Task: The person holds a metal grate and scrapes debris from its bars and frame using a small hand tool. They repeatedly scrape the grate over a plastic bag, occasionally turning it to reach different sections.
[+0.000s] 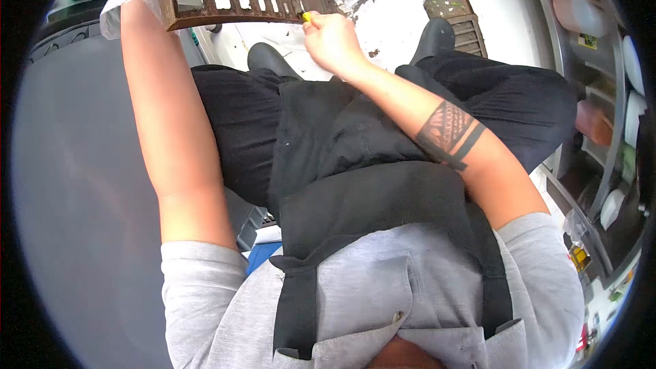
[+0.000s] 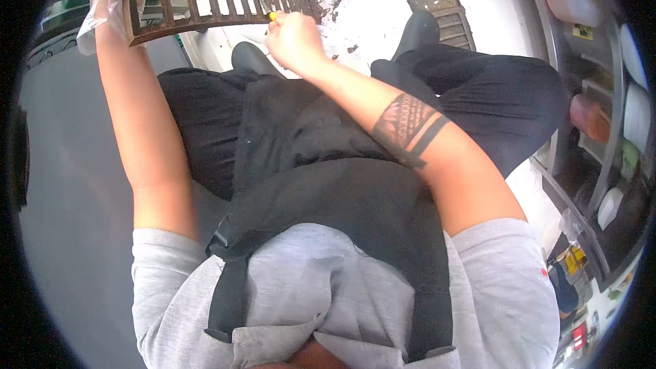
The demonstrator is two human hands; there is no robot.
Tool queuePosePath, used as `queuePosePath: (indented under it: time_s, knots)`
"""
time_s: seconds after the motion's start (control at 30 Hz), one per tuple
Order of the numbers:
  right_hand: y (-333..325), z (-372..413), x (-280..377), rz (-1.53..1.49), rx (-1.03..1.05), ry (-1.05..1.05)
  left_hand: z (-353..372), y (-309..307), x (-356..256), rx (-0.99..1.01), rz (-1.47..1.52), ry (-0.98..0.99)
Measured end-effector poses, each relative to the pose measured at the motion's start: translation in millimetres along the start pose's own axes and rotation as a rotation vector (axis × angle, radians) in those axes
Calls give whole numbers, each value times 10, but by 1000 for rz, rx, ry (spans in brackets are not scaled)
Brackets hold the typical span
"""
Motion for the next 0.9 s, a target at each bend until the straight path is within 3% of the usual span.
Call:
queuePosePath:
  time_s: [0.1,0.13,0.17,0.2,0.23,0.27,0.33,0.37,0.4,0.47,0.5,0.53,0.67,0.8,0.87,0.9]
  knots:
    - [-163,69,39,198,306,73,19,-108,-93,-24,-15,142]
    - [-208,128,51,200,302,71,415,596,34,-20,-15,145]
    - [-243,215,87,210,274,0,1325,1651,222,-280,-410,314]
    - [-268,293,142,220,250,-71,1119,1485,-164,-543,-805,475]
    - [-250,275,184,254,286,-28,1139,1545,-121,-510,-643,569]
    - [-214,264,214,255,289,-34,723,574,-336,-515,-640,573]
    - [-133,197,210,300,316,-2,-20,-429,-124,-92,118,195]
    - [-142,202,228,300,315,-8,-81,-634,-225,-119,-63,241]
    - [-162,231,243,294,321,-6,268,71,-71,-119,-64,245]
    - [-162,244,256,283,321,-11,1185,1525,-158,-577,-691,529]
    - [-163,228,240,287,309,-4,998,1655,-109,-167,-258,246]
    - [-164,219,213,292,300,8,1136,1477,-158,-622,-770,363]
    - [-63,-249,177,301,220,-57,1067,1590,-220,-566,-875,473]
    - [-301,-98,47,305,369,-59,1020,1486,-251,-538,-878,511]
    - [-362,75,-285,297,597,117,1112,1484,-219,-674,-824,415]
    - [-407,70,-374,302,607,123,1118,1486,-230,-641,-867,461]
Point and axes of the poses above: each hand's wrist, its own z-axis away from the middle knuckle, its own y-axis out of the palm, x = y × z, the point moved 8 cm from there along -z, towards the middle knuckle, and after that the axes turned 8 degrees about -z, right-handed, at the moved point
